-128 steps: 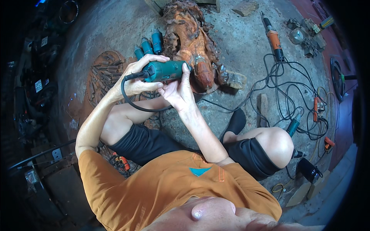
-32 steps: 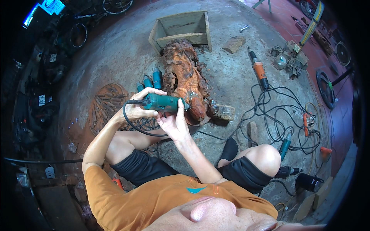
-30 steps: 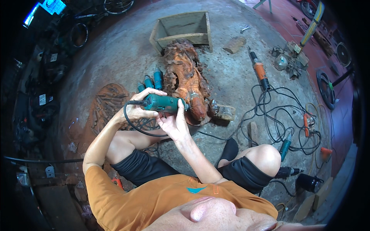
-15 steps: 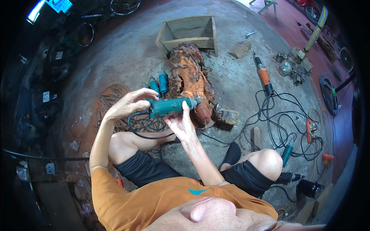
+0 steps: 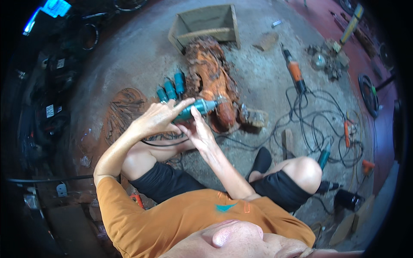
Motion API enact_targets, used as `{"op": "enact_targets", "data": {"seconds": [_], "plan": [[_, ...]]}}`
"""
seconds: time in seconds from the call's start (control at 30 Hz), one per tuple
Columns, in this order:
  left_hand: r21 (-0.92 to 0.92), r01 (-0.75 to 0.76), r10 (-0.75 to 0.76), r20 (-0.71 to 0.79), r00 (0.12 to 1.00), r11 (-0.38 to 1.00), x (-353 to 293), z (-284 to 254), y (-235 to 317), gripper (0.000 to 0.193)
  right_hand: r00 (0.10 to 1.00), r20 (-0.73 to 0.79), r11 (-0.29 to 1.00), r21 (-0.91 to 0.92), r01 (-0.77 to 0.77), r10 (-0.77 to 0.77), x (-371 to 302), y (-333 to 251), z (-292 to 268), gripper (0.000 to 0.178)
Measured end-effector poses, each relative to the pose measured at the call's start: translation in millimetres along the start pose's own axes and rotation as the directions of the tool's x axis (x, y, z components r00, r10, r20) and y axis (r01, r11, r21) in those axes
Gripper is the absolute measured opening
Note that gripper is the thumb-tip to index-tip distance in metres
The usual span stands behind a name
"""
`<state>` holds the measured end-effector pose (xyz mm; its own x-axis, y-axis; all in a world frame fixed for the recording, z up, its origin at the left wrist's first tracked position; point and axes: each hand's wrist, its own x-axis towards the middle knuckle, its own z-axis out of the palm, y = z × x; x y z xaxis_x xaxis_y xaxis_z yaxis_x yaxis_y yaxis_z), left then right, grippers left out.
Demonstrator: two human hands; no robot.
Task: The person uses a handheld rotary tool to carve and refine details on a wooden sculpture. The person holds the tool with both hands and moves it along the surface of the wood, removing material to shape the piece.
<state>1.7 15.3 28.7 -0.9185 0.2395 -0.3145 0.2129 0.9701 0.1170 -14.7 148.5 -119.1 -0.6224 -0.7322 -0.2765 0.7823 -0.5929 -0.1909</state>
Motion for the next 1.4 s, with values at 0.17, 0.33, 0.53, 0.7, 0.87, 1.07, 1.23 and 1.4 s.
{"op": "enact_targets", "data": {"seconds": [0.17, 0.33, 0.53, 0.7, 0.87, 1.07, 1.23, 1.4], "plan": [[-0.032, 0.007, -0.007, -0.013, 1.0, 0.999, 2.1, -1.5, -11.4, 0.096, 1.0, 0.012, 0.994, 0.11, -0.03, 0.029, 5.7, 8.7, 3.2, 0.054], [0.068, -0.058, 0.062, -0.061, 0.996, 0.996, 0.7, -7.9, -26.5, 0.088, 0.989, 0.136, 0.96, 0.265, -0.089, 0.054, 20.4, 13.9, 5.9, 0.058], [0.023, -0.021, 0.021, -0.027, 0.999, 1.0, 2.6, -4.2, -19.3, 0.087, 0.993, 0.087, 0.938, 0.33, -0.101, 0.076, 17.1, 18.4, 4.2, 0.056], [0.048, -0.058, 0.06, -0.041, 0.997, 0.997, 18.1, -4.6, -18.7, 0.088, 0.996, 0.072, 0.927, 0.368, -0.074, 0.051, 21.2, 14.5, 1.2, 0.055], [0.045, -0.091, 0.091, -0.003, 0.996, 0.995, 37.6, -7.5, -12.9, 0.088, 0.999, 0.034, 0.922, 0.386, -0.015, 0.002, 18.3, 5.7, -2.3, 0.06], [0.047, -0.103, 0.101, 0.035, 0.994, 0.994, 51.0, -8.7, -8.1, 0.086, 1.0, 0.014, 0.906, 0.423, -0.017, 0.012, 16.7, -0.9, -2.8, 0.062], [0.074, -0.11, 0.108, 0.03, 0.994, 0.991, 54.8, -16.4, -4.7, 0.084, 0.999, 0.035, 0.901, 0.434, -0.031, 0.018, 16.4, -5.9, 2.0, 0.061], [0.069, -0.08, 0.075, 0.076, 0.994, 0.994, 58.4, -21.5, 0.7, 0.083, 0.999, 0.045, 0.897, 0.44, -0.046, 0.029, 20.0, -5.3, -2.8, 0.059]]}}
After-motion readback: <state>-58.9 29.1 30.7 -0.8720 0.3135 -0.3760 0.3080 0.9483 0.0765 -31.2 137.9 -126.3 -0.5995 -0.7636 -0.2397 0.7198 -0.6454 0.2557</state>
